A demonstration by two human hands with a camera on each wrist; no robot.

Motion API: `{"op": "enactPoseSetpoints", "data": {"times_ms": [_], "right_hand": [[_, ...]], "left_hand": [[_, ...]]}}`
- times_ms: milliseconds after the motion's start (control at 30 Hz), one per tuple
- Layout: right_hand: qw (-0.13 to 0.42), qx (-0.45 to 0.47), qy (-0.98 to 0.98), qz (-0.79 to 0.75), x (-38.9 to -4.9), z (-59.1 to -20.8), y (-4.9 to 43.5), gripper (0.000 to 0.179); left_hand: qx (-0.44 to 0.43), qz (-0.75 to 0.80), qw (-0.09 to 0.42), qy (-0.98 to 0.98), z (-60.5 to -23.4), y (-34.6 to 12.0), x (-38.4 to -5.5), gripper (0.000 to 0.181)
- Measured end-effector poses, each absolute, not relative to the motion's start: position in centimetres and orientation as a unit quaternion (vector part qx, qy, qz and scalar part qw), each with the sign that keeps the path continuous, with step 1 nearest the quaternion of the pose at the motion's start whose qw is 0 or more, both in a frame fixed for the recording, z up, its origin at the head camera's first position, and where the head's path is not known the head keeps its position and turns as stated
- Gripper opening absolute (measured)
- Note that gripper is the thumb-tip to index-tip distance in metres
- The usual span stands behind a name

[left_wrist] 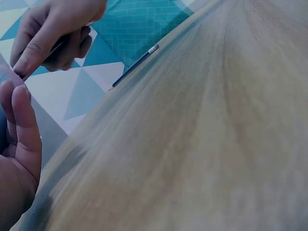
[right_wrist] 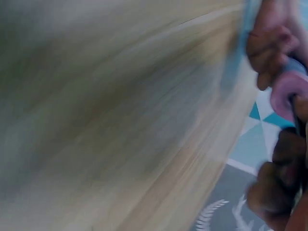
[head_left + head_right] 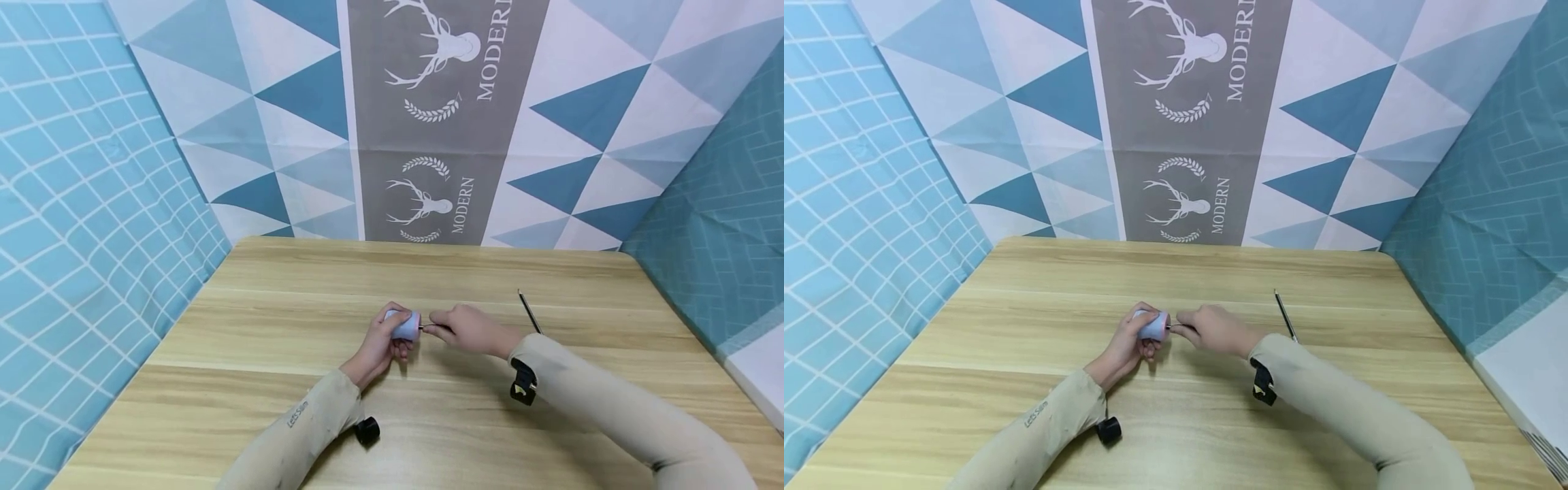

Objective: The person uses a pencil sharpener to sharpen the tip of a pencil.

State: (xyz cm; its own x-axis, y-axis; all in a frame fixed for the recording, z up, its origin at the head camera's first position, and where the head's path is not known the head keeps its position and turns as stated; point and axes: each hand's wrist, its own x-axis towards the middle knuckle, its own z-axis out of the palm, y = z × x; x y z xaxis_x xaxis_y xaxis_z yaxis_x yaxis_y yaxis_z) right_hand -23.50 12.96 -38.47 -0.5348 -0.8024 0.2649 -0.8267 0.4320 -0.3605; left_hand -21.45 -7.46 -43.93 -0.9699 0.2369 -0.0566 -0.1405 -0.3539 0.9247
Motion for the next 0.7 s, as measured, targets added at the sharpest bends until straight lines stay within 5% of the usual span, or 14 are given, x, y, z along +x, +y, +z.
{"op": "enactPoseSetpoints", "data": {"times_ms": [200, 333, 500, 700], "right_hand": [[-0.323, 0.27, -0.789, 0.448, -24.1, -37.8, 13.5, 0.034], [-0.438, 0.149, -0.725, 0.511, -24.5, -38.1, 14.1, 0.032], [-0.399, 0.176, -0.761, 0.48, -24.4, -37.9, 14.1, 0.037], [-0.154, 0.303, -0.886, 0.315, -22.9, -36.7, 14.1, 0.034]], "left_hand": [[0.066, 0.815, 0.134, 0.56, -44.1, -7.6, -21.4, 0.005], [0.076, 0.813, 0.14, 0.56, -44.1, -7.5, -21.4, 0.005], [0.076, 0.813, 0.139, 0.56, -44.0, -7.5, -21.4, 0.005], [0.067, 0.813, 0.138, 0.561, -43.9, -7.6, -21.3, 0.007]]}}
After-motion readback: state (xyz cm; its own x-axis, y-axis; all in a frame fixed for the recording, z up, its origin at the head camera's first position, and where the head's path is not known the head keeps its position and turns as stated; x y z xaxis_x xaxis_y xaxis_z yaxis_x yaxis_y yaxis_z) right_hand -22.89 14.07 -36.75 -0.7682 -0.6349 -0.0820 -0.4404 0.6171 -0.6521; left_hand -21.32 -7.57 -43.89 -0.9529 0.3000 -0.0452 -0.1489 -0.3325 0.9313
